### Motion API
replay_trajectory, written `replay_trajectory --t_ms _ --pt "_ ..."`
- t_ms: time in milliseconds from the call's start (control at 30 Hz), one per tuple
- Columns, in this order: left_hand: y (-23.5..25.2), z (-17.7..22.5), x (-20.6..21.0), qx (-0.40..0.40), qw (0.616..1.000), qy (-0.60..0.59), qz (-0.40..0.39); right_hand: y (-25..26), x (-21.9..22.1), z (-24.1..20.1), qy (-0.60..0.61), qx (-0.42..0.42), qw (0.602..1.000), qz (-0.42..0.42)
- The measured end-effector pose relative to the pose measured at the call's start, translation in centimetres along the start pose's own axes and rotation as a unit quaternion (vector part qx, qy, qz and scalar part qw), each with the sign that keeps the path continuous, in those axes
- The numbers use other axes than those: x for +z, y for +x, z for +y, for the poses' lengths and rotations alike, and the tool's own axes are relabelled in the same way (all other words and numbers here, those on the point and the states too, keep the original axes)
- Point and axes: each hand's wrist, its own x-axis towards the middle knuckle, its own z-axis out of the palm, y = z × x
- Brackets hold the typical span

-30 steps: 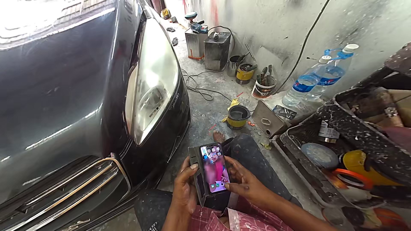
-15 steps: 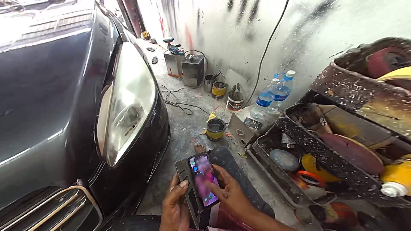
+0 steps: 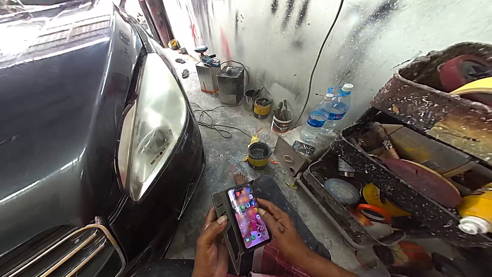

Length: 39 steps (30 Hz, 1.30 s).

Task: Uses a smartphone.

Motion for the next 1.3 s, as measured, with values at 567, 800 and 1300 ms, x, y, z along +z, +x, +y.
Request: replay_trajectory --t_ms 567,800,1300 --pt "0.3 -0.7 0.8 -0.015 1.000 0.023 -0.003 -0.4 -1.5 0.1 0.090 0.008 0.996 0.007" --pt "0.4 -0.5 0.7 -0.015 0.999 0.037 0.007 -0.5 -1.3 0.0 0.076 0.014 0.997 0.010" --pt "0.5 -0.8 0.1 -0.020 0.999 0.020 0.018 -0.3 -1.0 0.6 0.079 0.016 0.997 0.008"
